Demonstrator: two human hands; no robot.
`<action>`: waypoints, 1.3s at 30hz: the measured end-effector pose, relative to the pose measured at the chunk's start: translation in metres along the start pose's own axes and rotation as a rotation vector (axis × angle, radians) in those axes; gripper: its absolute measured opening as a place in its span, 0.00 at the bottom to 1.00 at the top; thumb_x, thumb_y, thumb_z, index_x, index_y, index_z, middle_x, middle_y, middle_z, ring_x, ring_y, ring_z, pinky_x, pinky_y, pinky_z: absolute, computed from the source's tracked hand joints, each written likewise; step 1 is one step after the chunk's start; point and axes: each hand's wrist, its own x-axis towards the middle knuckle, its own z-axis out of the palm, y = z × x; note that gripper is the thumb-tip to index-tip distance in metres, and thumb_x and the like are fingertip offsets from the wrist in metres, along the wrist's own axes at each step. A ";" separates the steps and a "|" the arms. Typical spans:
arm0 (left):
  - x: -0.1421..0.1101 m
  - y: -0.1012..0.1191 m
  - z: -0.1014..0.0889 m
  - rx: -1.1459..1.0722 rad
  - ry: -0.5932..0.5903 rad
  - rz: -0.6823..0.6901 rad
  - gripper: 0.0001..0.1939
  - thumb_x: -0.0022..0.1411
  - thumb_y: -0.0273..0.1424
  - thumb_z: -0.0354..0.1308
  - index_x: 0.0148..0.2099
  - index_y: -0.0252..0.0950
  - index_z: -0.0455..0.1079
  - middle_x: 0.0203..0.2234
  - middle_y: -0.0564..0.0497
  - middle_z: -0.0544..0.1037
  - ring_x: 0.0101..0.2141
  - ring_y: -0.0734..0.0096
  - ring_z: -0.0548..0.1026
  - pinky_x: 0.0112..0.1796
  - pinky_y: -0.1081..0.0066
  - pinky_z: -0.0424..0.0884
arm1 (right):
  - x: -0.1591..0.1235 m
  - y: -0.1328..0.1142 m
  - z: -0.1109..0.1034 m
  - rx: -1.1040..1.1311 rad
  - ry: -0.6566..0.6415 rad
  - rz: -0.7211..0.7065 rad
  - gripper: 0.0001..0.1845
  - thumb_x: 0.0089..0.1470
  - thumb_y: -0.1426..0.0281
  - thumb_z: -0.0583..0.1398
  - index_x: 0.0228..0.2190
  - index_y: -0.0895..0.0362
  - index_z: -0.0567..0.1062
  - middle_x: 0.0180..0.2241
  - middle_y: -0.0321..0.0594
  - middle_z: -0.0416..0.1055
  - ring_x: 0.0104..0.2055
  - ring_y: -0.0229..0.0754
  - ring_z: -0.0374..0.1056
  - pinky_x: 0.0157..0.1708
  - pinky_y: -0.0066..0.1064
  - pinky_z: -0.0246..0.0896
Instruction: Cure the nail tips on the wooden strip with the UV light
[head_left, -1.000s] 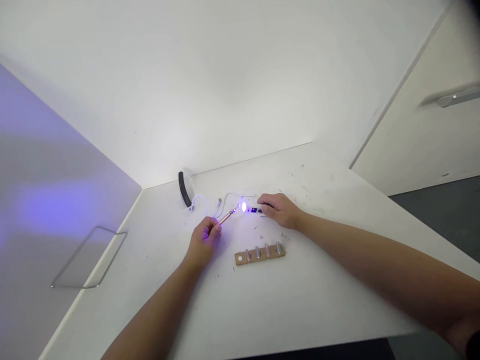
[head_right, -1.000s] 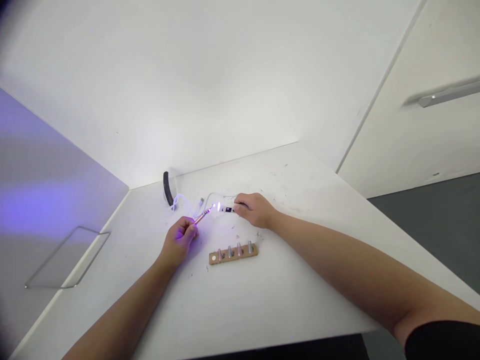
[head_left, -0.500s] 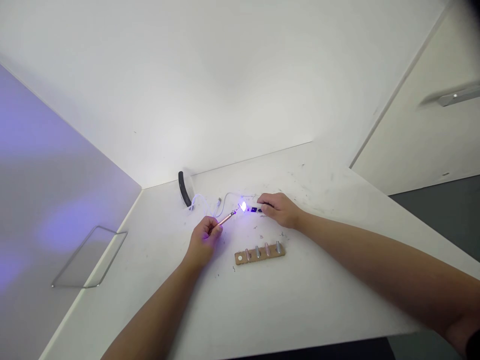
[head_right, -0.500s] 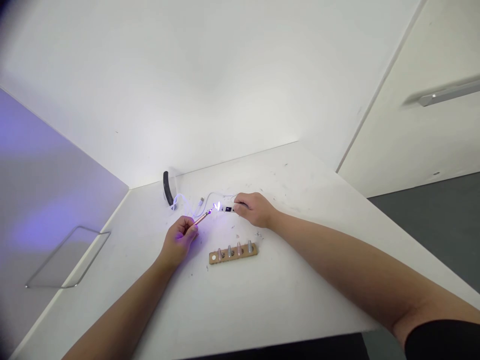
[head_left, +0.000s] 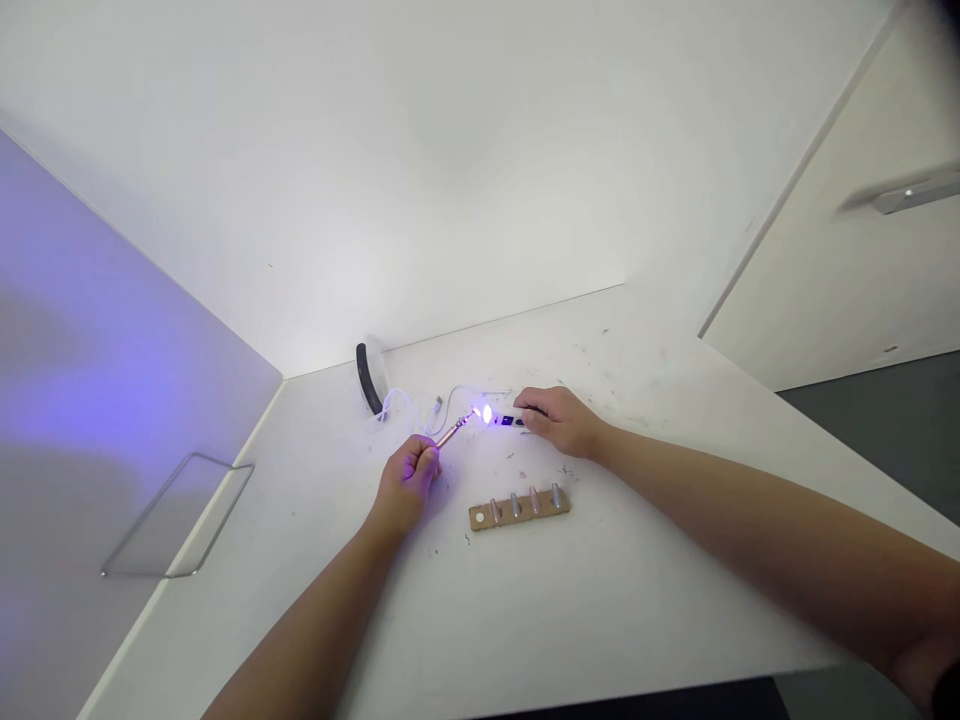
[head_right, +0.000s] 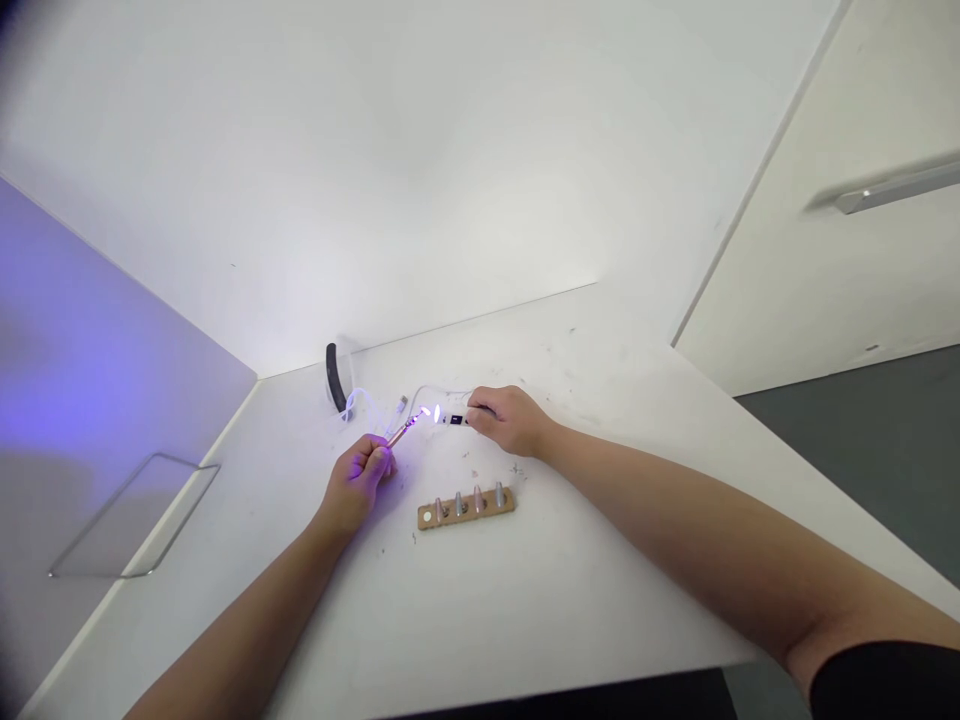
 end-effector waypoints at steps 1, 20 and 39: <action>0.000 0.001 0.000 0.000 -0.001 0.001 0.11 0.59 0.37 0.45 0.29 0.35 0.59 0.20 0.56 0.64 0.22 0.77 0.60 0.27 0.75 0.57 | 0.000 0.000 0.000 -0.001 -0.001 -0.003 0.17 0.54 0.60 0.48 0.27 0.58 0.69 0.22 0.36 0.65 0.23 0.35 0.59 0.24 0.27 0.52; 0.001 0.001 0.000 0.039 -0.030 -0.019 0.18 0.59 0.41 0.42 0.26 0.34 0.60 0.18 0.54 0.63 0.22 0.76 0.61 0.25 0.74 0.57 | 0.001 0.005 0.001 -0.006 -0.003 -0.025 0.17 0.54 0.59 0.47 0.28 0.57 0.68 0.22 0.35 0.65 0.24 0.35 0.59 0.25 0.27 0.52; 0.000 -0.005 -0.001 0.070 -0.040 -0.027 0.17 0.59 0.42 0.42 0.28 0.34 0.62 0.20 0.54 0.65 0.24 0.74 0.63 0.27 0.73 0.58 | 0.000 0.001 0.000 -0.002 -0.026 -0.012 0.16 0.55 0.61 0.47 0.29 0.58 0.68 0.23 0.36 0.65 0.25 0.35 0.59 0.26 0.27 0.53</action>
